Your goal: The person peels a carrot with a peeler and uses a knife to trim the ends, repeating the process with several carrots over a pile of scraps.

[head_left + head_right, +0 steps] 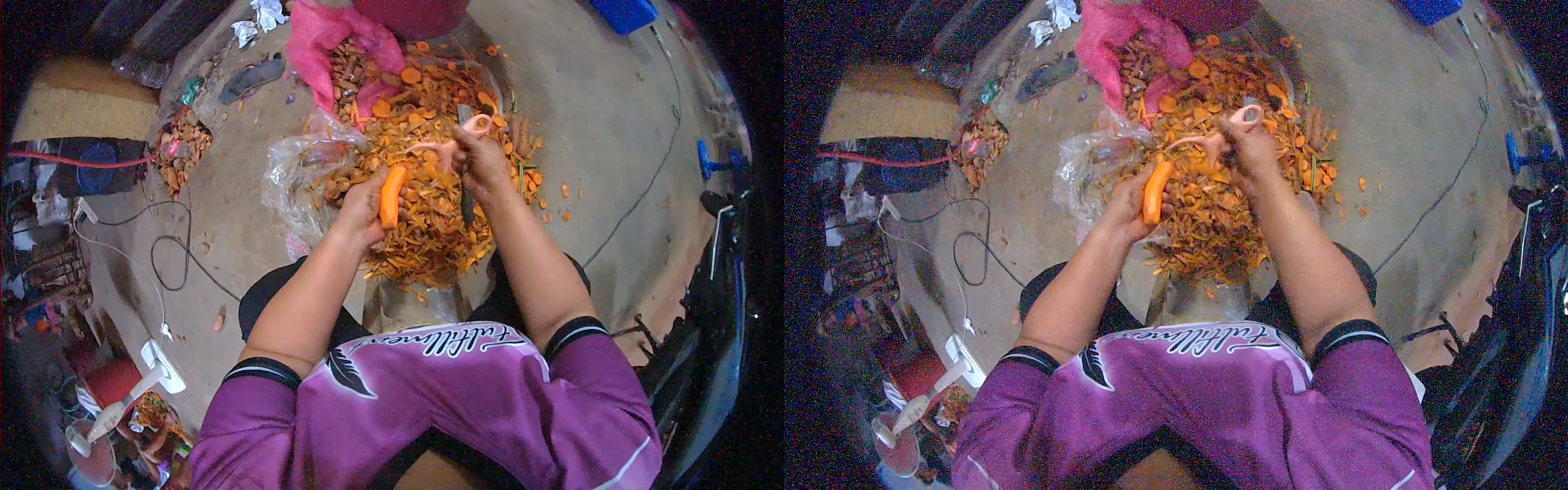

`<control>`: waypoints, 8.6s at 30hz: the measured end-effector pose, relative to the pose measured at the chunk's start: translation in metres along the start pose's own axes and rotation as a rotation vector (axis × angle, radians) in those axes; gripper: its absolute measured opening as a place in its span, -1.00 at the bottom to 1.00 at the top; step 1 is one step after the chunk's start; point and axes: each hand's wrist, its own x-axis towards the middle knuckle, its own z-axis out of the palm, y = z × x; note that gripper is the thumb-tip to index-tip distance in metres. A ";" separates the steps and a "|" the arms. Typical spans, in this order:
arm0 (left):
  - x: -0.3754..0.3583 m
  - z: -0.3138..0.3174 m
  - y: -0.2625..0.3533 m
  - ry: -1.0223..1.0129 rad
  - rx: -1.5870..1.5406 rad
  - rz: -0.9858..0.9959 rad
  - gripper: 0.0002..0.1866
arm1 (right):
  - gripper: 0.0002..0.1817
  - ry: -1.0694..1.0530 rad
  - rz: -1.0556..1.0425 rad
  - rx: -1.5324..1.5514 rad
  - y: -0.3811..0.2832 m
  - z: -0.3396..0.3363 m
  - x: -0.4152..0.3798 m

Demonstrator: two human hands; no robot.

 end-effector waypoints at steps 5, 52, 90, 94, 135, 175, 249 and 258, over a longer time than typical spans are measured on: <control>0.001 0.003 0.000 0.081 0.002 0.025 -0.70 | -0.88 -0.440 0.202 -0.089 0.012 0.024 -0.028; 0.008 0.002 0.012 0.040 -0.150 0.349 -0.77 | -0.85 -0.136 0.139 -0.010 0.010 0.020 -0.016; -0.023 0.002 0.012 0.310 1.560 0.587 -0.67 | -0.84 -0.171 0.067 -0.085 0.021 0.017 0.016; -0.031 0.007 0.013 0.343 1.563 0.497 -0.65 | -0.85 0.197 -0.015 -0.152 0.033 -0.008 0.039; -0.047 0.035 0.042 -0.368 0.567 -0.031 -0.53 | -0.46 -0.284 -0.014 -0.935 -0.021 0.023 -0.063; -0.003 0.027 0.027 -0.020 -0.015 0.167 -0.74 | -0.60 -0.192 -0.433 -1.157 0.036 0.040 -0.056; 0.128 -0.253 0.026 0.890 1.645 0.278 -0.71 | -0.69 0.027 -0.619 -1.728 0.131 -0.039 0.127; 0.127 -0.303 0.034 0.840 0.904 0.289 -0.69 | -0.75 -0.222 -0.456 -1.804 0.143 -0.042 0.167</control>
